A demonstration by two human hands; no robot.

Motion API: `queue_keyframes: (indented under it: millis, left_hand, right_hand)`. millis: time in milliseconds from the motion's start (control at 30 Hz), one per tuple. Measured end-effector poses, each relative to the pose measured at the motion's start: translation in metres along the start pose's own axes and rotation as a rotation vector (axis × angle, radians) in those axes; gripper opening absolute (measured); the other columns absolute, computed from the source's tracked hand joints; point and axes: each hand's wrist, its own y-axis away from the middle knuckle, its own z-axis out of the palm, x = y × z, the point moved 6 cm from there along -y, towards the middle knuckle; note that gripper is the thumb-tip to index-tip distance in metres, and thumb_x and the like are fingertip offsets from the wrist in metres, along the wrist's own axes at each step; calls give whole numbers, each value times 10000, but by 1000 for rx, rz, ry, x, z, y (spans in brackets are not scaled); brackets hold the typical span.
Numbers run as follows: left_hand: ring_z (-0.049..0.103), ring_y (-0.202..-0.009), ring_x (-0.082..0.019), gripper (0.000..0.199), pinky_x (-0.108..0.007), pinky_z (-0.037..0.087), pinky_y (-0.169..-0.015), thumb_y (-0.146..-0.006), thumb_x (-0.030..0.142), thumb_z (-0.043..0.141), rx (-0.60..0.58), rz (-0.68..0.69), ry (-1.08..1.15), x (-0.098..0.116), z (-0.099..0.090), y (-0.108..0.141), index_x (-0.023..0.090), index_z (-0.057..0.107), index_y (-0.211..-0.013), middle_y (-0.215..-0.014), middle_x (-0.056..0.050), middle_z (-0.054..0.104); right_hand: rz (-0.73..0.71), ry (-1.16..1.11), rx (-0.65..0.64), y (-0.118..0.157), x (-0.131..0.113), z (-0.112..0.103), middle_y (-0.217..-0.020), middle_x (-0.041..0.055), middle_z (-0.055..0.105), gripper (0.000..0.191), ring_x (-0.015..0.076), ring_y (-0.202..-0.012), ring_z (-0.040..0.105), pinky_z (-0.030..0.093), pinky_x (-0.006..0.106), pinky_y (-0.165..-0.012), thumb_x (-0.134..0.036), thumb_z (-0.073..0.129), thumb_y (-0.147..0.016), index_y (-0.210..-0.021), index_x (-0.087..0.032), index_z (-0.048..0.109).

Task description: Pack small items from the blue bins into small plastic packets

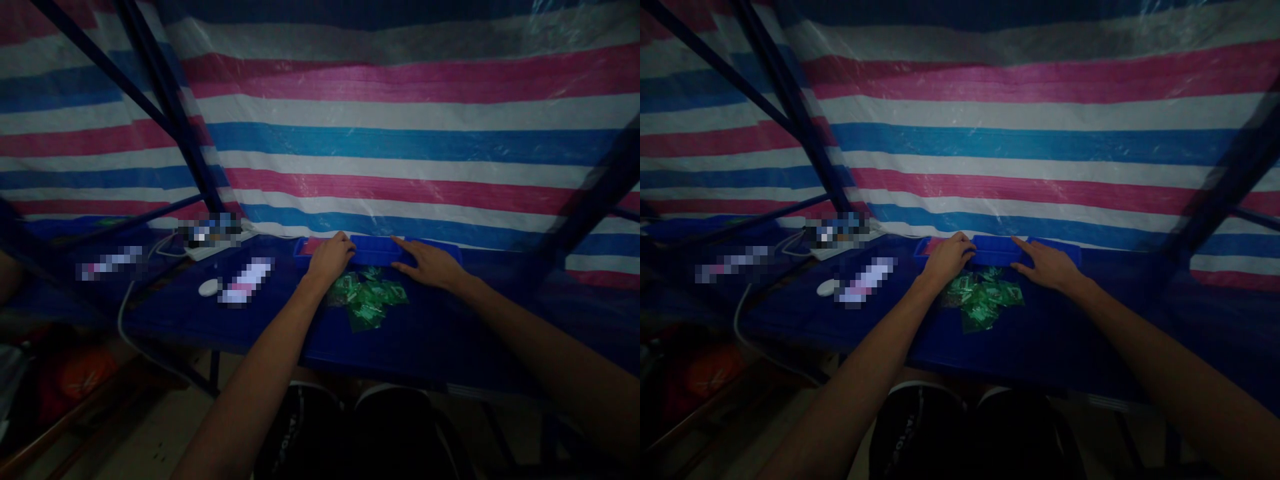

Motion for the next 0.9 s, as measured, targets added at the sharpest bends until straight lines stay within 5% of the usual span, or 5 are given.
queue_keyframes:
  millis: [233, 900]
  left_hand:
    - [647, -1060, -229, 280, -339, 523, -932, -992, 388, 574, -5, -93, -28, -2, 5, -14, 265, 733, -1187, -1162, -79, 643]
    - [646, -1077, -203, 235, -340, 510, -1013, -945, 247, 624, -5, 118, 106, -11, 9, 9, 224, 772, -1127, -1168, -69, 663]
  right_hand:
    - [118, 126, -35, -14, -5, 8, -1291, 118, 661, 508, 300, -1132, 652, 525, 409, -912, -494, 300, -1068, -1497, -301, 490]
    - [-13, 97, -162, 7, -31, -5, -1210, 115, 704, 372, 255, -1099, 673, 493, 364, -983, -406, 366, -1071, -1232, -236, 656]
